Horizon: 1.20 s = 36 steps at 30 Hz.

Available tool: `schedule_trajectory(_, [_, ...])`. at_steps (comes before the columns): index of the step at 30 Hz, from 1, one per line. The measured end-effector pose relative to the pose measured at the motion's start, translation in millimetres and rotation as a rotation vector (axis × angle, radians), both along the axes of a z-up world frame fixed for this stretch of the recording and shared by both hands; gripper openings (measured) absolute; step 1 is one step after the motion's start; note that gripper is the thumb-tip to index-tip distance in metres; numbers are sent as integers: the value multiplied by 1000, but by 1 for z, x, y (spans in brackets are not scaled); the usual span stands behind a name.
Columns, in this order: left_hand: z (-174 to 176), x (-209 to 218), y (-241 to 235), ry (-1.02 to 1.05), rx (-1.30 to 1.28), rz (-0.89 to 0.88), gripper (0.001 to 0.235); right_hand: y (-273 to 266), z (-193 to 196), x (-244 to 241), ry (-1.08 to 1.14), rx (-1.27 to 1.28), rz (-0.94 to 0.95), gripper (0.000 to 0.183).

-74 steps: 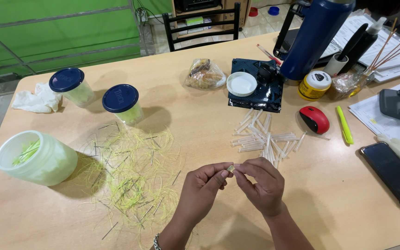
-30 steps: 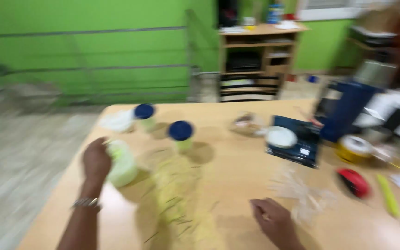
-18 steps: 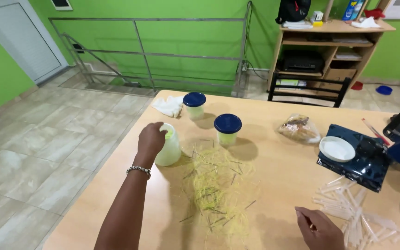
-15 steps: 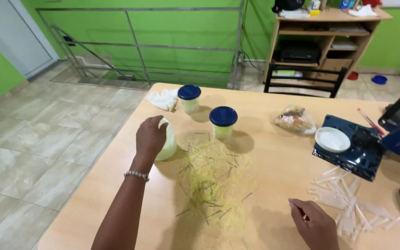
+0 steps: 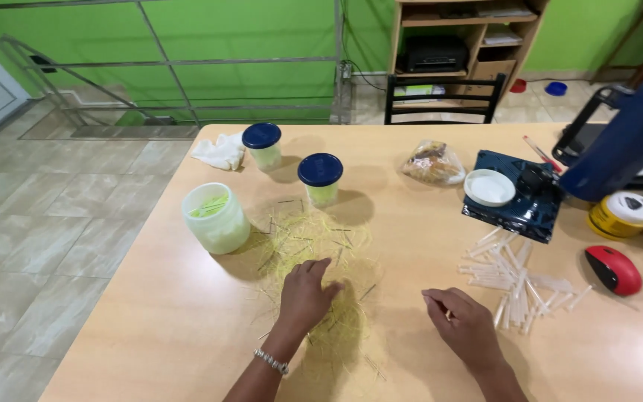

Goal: The person assembles small fishing lures by hand at a wooden table. They pick up thin yellow threads and insert them into small clear plastic tubes, repeating the process for multiple items.

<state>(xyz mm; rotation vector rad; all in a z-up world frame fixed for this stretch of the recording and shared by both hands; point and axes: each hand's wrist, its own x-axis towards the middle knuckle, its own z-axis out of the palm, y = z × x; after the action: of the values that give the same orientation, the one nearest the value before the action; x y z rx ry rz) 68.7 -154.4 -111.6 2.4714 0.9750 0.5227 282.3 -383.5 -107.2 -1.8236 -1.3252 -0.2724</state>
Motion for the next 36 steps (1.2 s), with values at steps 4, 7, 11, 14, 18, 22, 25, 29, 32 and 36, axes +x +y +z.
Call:
schedule_trajectory(4, [57,14,5,9,-243,28,55,3,27,-13,186,-56,63,14])
schedule_trajectory(7, [138,12,-4,-128,-678,157,26,8,61,-22,280,-82,132,12])
schedule_trajectory(11, [213,10,-19,-399,-498,-94,44,29,132,-39,430,-66,209,37])
schedule_trajectory(14, [246,12,-44,-468,-530,-194,19,57,166,-53,520,-23,275,57])
schedule_trajectory(18, [245,16,-55,-647,-614,-334,23,93,150,-54,526,34,301,11])
schedule_trajectory(22, [257,-14,-45,-661,-461,-204,22,79,142,-42,590,-20,253,15])
schedule_trajectory(25, [258,-26,-27,-654,-438,-97,25,67,135,-28,631,-92,116,13])
schedule_trajectory(29, [278,-37,-26,-756,-327,-50,24,53,129,-13,593,-161,25,14])
schedule_trajectory(32, [293,-42,-27,-802,-230,-37,25,49,119,-7,604,-184,1,14])
schedule_trajectory(36, [310,-49,-35,-931,-43,-35,18,48,98,-5,594,-193,17,14])
